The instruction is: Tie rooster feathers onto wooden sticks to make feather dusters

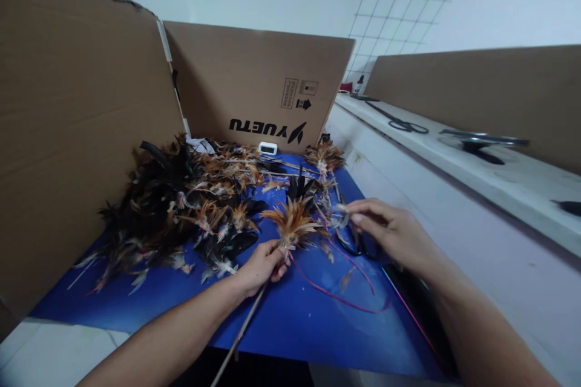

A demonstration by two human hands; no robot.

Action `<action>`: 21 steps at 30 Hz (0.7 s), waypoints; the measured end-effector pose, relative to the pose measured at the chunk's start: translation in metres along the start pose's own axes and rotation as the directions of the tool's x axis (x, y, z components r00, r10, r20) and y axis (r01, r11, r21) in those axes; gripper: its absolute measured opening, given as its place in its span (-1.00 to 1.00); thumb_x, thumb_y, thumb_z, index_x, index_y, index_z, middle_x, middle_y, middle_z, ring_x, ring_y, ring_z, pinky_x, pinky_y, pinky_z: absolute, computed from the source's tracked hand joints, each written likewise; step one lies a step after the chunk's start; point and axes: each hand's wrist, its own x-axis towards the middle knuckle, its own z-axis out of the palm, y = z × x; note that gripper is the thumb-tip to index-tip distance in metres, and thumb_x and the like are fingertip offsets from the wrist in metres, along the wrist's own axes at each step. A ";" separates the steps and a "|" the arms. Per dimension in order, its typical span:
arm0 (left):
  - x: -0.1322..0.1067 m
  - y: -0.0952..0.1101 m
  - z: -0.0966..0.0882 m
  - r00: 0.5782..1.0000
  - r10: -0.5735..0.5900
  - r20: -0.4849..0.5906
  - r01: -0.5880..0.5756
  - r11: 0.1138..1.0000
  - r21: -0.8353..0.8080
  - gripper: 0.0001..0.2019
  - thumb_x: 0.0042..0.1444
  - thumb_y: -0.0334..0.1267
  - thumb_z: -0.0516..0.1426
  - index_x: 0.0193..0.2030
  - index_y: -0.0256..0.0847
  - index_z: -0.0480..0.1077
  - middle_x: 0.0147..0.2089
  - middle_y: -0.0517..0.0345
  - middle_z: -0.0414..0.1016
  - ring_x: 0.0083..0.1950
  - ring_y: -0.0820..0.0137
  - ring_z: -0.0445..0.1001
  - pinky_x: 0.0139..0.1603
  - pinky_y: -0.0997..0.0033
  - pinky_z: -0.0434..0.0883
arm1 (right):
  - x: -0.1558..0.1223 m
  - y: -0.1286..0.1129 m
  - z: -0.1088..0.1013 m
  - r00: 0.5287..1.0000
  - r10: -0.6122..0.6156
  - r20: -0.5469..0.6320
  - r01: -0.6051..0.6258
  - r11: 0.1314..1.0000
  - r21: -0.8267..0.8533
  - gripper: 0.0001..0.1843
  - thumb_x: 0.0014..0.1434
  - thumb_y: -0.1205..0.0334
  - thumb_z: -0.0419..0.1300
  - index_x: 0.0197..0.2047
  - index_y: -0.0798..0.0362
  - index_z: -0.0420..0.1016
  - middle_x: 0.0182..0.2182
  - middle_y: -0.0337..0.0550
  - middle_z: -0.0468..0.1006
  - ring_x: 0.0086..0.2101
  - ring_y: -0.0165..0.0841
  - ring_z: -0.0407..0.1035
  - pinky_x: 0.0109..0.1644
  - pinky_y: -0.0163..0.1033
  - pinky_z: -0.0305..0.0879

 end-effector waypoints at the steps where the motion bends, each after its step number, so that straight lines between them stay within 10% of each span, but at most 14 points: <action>1: 0.000 -0.001 0.000 1.000 0.010 -0.001 -0.010 0.999 0.043 -0.72 0.07 -0.04 0.00 -0.40 -0.26 0.21 -0.60 0.30 0.20 -0.69 0.62 0.12 -0.71 0.61 0.04 | -0.004 -0.003 0.005 0.993 -0.040 0.113 0.043 0.999 -0.029 -0.72 0.06 -0.02 0.16 -0.28 -0.03 0.53 -0.48 -0.17 0.51 -0.53 -0.35 0.33 -0.48 -0.26 0.28; 7: -0.001 -0.005 0.000 0.998 0.060 -0.014 -0.053 0.952 0.300 -0.75 0.14 -0.07 -0.07 -0.36 -0.23 0.20 -0.65 0.33 0.21 -0.72 0.59 0.13 -0.67 0.59 0.09 | -0.010 -0.022 0.047 0.851 -0.308 0.424 0.392 0.911 -0.124 -0.75 0.23 0.24 -0.03 -0.19 -0.01 0.47 -0.25 -0.11 0.50 -0.19 -0.29 0.36 -0.07 -0.15 0.27; 21: -0.004 -0.001 0.001 0.995 0.087 -0.040 -0.064 0.913 0.404 -0.85 0.11 -0.25 -0.02 -0.42 -0.23 0.25 -0.68 0.32 0.23 -0.66 0.56 0.16 -0.51 0.56 0.16 | 0.019 -0.070 0.087 0.630 -0.310 0.712 0.714 0.593 -0.373 -0.78 0.19 0.36 0.06 -0.42 0.11 0.49 -0.35 -0.06 0.49 -0.28 -0.31 0.37 -0.21 -0.25 0.18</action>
